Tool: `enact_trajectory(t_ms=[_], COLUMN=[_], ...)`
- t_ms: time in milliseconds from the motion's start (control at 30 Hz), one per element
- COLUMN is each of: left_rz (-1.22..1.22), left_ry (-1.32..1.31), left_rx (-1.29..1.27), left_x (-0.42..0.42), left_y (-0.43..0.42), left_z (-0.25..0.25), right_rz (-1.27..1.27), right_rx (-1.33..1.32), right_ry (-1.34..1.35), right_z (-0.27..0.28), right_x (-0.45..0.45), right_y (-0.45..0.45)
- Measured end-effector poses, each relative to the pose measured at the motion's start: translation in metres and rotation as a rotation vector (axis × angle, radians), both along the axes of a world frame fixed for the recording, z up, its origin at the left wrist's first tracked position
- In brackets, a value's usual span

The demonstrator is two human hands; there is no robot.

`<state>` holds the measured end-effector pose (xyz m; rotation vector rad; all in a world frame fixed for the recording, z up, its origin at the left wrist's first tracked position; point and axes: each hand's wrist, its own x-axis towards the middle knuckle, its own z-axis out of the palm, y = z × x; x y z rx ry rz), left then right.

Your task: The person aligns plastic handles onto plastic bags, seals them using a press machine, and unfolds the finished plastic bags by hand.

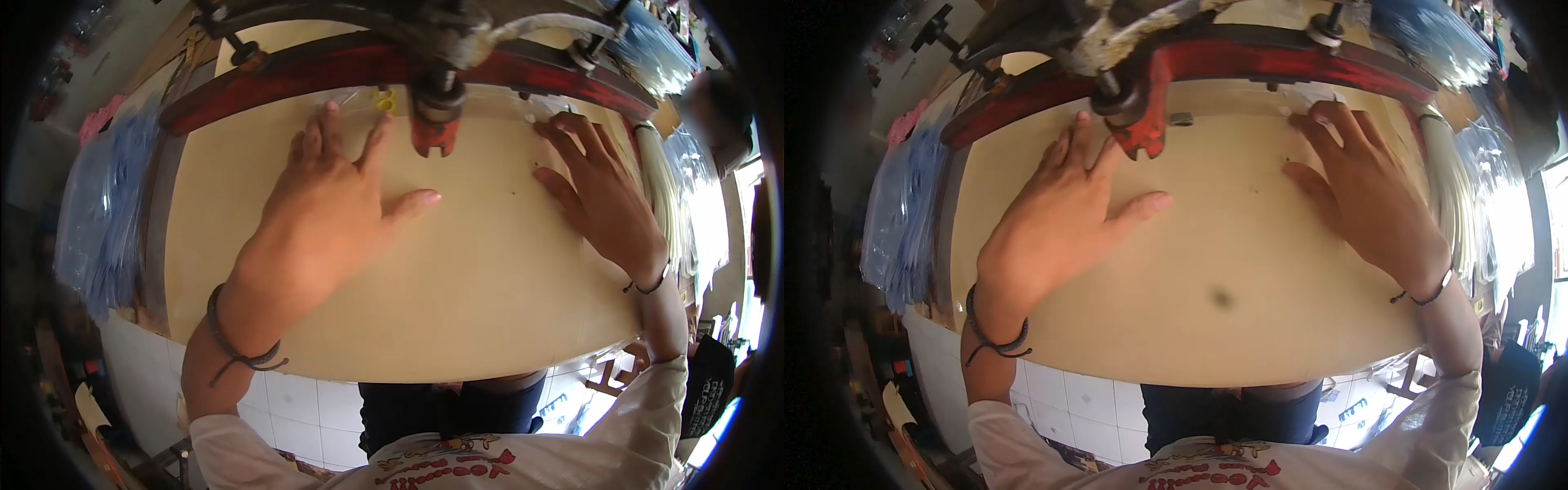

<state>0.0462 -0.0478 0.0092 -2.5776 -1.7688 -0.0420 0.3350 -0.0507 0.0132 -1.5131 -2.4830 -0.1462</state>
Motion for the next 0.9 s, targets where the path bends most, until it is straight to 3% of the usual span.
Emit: enact_trajectory(t_ms=[533,900], left_rz=[-0.137,-0.112], left_ry=[-0.046,-0.001], left_rx=[0.040,-0.030], left_x=[-0.007,0.000], left_y=[0.007,0.007], left_z=[0.006,0.014], right_rz=[-0.034,-0.031], right_rx=[-0.168,-0.129], right_ry=[-0.037,0.047], right_z=[0.012,0.007], right_x=[0.000,0.008], right_y=[-0.009,-0.009])
